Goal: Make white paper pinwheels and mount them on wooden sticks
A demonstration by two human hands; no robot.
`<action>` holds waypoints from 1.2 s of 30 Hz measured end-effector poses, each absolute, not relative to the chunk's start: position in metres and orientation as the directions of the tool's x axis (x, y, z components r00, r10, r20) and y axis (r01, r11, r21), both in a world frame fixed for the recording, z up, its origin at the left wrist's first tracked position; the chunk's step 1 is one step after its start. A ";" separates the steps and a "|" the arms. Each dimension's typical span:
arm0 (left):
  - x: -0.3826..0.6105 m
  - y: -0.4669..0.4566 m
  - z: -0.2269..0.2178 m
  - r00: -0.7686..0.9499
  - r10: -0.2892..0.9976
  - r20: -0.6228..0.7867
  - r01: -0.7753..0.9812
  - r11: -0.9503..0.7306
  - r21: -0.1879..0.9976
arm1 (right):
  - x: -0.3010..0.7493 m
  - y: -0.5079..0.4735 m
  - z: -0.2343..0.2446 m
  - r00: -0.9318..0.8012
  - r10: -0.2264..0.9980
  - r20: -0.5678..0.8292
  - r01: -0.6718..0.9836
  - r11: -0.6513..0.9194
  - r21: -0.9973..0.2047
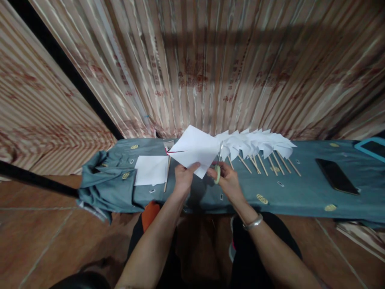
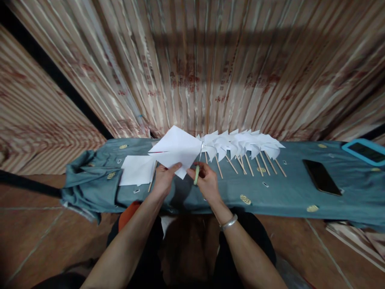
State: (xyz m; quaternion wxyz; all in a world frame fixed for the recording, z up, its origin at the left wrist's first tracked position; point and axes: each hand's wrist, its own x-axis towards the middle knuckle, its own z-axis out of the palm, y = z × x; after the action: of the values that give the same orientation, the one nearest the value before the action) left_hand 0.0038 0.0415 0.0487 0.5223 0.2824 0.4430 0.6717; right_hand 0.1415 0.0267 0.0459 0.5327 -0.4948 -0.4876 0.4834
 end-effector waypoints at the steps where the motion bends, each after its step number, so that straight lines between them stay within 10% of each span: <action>1: 0.000 0.044 0.048 -0.314 0.947 -0.065 -0.438 -0.083 0.895 | 0.141 0.022 0.046 0.019 0.999 0.034 -0.011 0.035 -0.999; 12: -0.018 0.058 0.050 -0.421 0.906 0.041 -0.387 -0.221 0.895 | 0.123 -0.012 0.036 -0.398 0.906 -0.145 -0.001 -0.159 -0.987; 36: -0.013 0.055 0.048 -0.386 0.919 0.077 -0.303 -0.205 0.931 | 0.127 -0.007 0.041 -0.414 0.894 -0.171 0.023 -0.178 -0.984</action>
State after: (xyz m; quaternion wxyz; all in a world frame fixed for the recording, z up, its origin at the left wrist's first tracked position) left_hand -0.0125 0.0550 0.0481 0.4376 0.3395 0.4537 0.6982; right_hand 0.1272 -0.0067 0.0407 0.3396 -0.4213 -0.5438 0.6414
